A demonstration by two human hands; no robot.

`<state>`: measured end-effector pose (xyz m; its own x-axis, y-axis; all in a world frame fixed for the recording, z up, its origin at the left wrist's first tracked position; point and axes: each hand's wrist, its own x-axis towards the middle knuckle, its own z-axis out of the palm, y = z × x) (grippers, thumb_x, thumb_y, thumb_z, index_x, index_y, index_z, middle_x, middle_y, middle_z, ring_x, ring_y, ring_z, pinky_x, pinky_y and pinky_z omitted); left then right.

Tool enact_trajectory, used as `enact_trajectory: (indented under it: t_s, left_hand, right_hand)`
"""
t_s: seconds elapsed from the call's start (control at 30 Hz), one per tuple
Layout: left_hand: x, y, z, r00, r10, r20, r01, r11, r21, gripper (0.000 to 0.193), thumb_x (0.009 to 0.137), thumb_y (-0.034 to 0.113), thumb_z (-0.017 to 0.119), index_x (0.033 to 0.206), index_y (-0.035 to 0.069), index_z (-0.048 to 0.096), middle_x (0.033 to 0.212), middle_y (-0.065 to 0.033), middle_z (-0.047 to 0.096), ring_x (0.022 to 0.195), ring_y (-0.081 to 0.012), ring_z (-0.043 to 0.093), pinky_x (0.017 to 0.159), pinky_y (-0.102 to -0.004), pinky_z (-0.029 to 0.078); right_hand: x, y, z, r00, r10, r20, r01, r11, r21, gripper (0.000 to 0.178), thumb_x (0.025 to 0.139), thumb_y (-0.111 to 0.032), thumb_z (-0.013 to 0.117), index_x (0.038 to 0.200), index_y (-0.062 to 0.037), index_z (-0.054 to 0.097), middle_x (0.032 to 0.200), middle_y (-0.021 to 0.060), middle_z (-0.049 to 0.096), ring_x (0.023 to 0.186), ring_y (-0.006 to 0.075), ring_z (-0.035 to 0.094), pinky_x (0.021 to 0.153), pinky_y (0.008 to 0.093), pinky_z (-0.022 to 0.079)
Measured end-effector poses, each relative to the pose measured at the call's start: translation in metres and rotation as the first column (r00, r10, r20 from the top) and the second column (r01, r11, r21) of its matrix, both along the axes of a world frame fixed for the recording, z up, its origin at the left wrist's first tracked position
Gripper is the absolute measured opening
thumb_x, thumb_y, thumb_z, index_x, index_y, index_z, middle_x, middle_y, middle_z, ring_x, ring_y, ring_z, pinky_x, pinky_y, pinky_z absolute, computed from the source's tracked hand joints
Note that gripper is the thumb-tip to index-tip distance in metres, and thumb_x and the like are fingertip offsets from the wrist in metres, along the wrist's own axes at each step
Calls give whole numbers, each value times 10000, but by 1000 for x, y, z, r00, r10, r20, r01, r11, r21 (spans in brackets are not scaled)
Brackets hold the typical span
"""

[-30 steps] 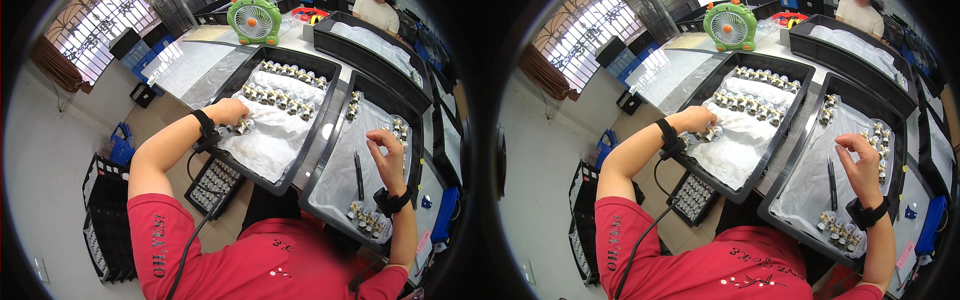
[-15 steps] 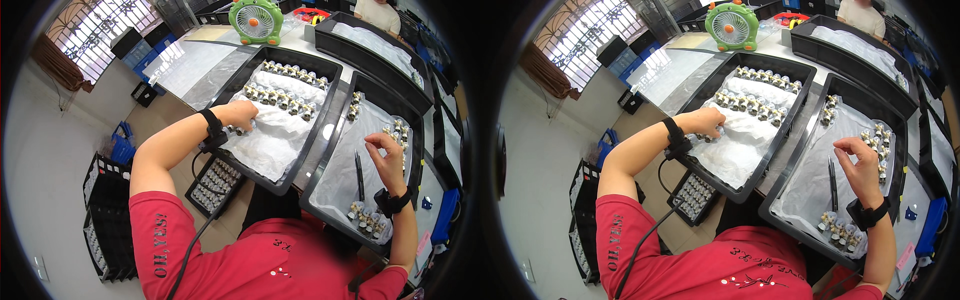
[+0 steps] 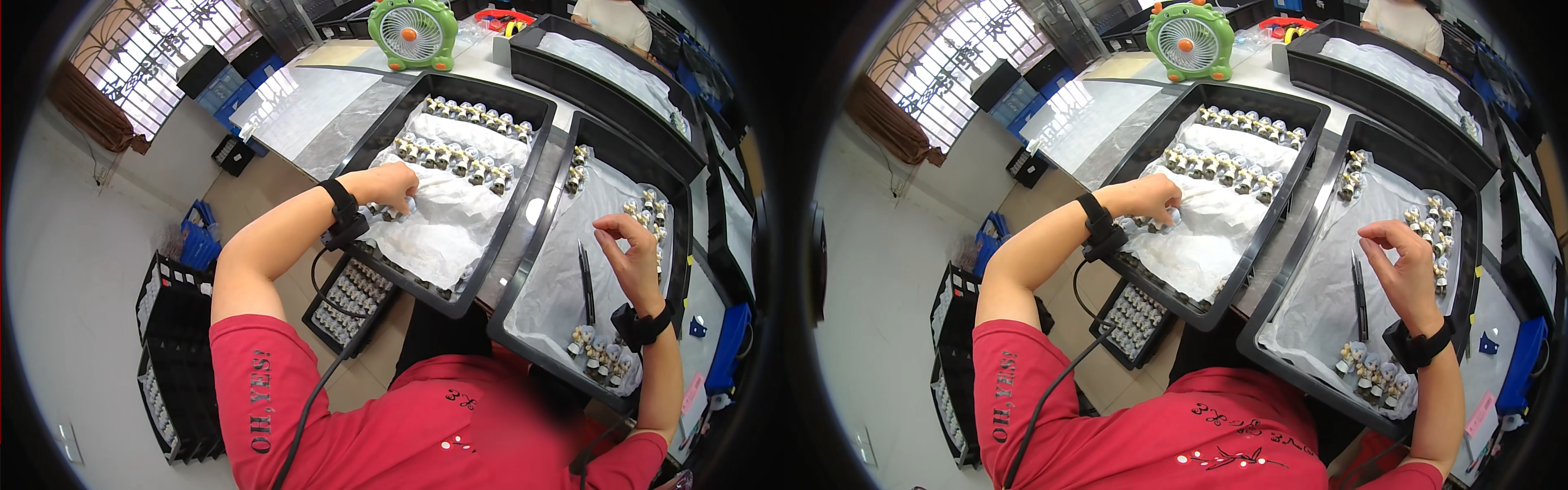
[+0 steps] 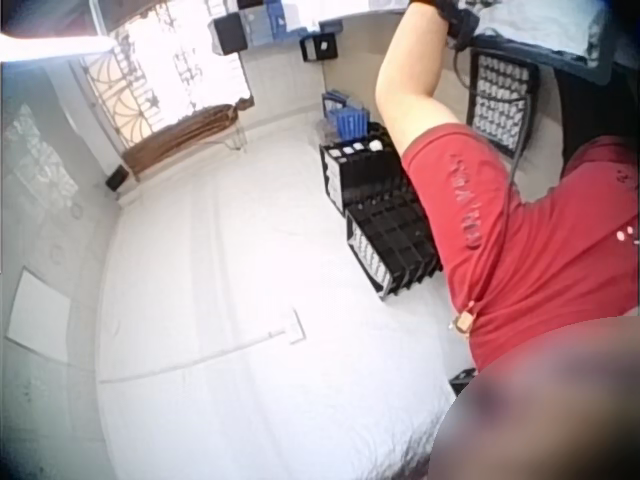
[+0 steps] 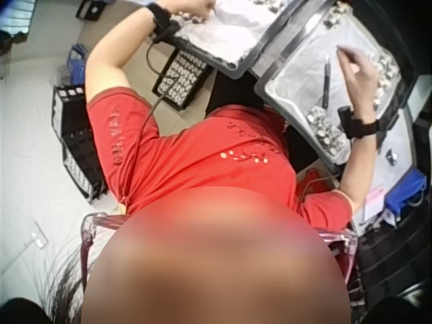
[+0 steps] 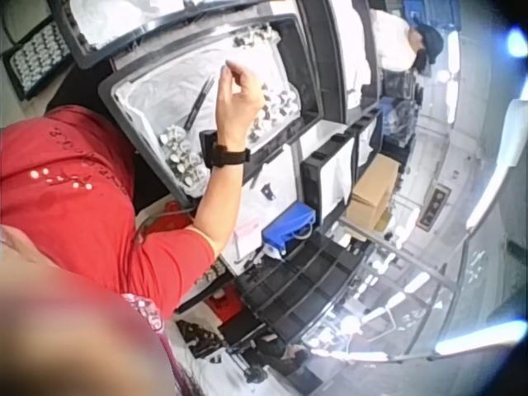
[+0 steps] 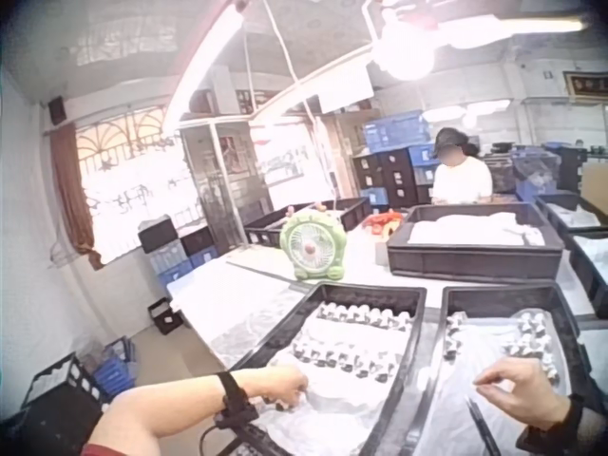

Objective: The recorder assembles small white and gold components using tweezers and hands at a workstation.

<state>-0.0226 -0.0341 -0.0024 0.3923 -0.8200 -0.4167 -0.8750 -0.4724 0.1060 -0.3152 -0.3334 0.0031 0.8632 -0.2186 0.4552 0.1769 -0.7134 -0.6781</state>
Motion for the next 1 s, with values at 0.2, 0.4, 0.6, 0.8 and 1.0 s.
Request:
enact_trajectory:
  t_s: [0.2,0.4,0.6,0.8,1.0]
  left_hand:
    - [5,9,17,963,199,-181,-205,979,-17,310,748,176,722,979,-5,620,788,-105,654,729,-220,643,651,-333,495]
    - [-16,-8,39,923,200,-328,-169,978,120,188,813,189,633,928,51,688,758,-56,676,671,-130,610,622,-278,483]
    - [-33,10,15,936,-15,-352,133,940,314,282,792,312,687,1002,123,686,784,-74,674,683,-181,614,615,-315,468]
    - [-73,-24,63,975,-41,-217,113,938,328,323,817,269,673,1058,56,646,916,-117,678,813,-253,641,713,-321,497]
    - [-117,-59,82,877,-384,-289,214,851,-479,247,826,126,643,1050,24,629,899,-141,665,843,-258,645,749,-326,504]
  right_hand:
    - [1,-4,6,1000,-11,-1,11,999,-50,97,804,-14,643,897,9,652,830,70,661,739,147,617,694,246,478]
    - [-12,-24,18,978,-206,20,206,979,2,107,842,-58,622,921,8,653,799,52,655,748,97,620,699,223,469]
    - [0,-57,24,961,-275,-21,276,956,103,175,852,-133,616,951,6,654,825,57,670,745,103,618,688,232,474]
    - [-6,-136,11,813,-330,-480,301,943,-139,280,757,-221,681,924,3,669,843,126,680,771,193,644,690,300,503]
    - [-9,-120,-29,629,-395,-670,43,878,-477,498,599,-259,778,1015,-27,632,952,194,653,933,299,625,799,350,492]
